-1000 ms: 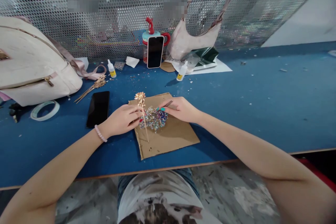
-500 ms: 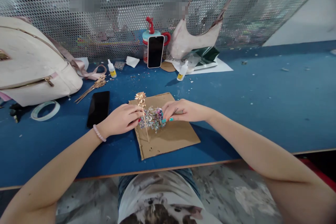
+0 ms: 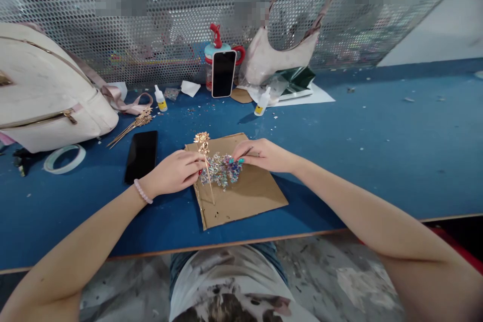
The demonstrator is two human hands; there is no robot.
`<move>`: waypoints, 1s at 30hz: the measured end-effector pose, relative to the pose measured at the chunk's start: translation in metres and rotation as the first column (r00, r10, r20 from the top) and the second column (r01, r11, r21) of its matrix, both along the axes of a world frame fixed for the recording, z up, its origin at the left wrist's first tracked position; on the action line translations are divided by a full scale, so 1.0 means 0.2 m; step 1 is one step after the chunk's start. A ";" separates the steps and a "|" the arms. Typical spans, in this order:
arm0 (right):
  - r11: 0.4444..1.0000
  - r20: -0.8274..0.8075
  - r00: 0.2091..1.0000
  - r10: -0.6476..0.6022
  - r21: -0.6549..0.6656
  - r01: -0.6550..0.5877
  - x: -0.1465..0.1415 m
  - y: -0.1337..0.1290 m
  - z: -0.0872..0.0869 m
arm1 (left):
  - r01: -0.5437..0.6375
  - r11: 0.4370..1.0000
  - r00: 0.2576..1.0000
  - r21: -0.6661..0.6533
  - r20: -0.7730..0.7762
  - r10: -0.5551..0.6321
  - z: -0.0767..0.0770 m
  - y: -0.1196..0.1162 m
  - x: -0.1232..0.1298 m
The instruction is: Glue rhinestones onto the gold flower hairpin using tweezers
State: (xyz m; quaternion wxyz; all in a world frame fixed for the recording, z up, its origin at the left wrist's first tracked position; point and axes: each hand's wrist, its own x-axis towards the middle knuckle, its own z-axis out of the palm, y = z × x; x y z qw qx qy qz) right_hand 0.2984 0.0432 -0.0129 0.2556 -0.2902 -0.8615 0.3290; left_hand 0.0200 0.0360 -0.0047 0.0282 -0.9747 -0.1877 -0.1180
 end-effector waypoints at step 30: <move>0.867 0.639 0.625 -0.449 0.482 0.130 -0.01 -0.04 0.05 | 0.018 1.000 1.000 -0.001 0.002 -0.018 0.00 0.00 0.00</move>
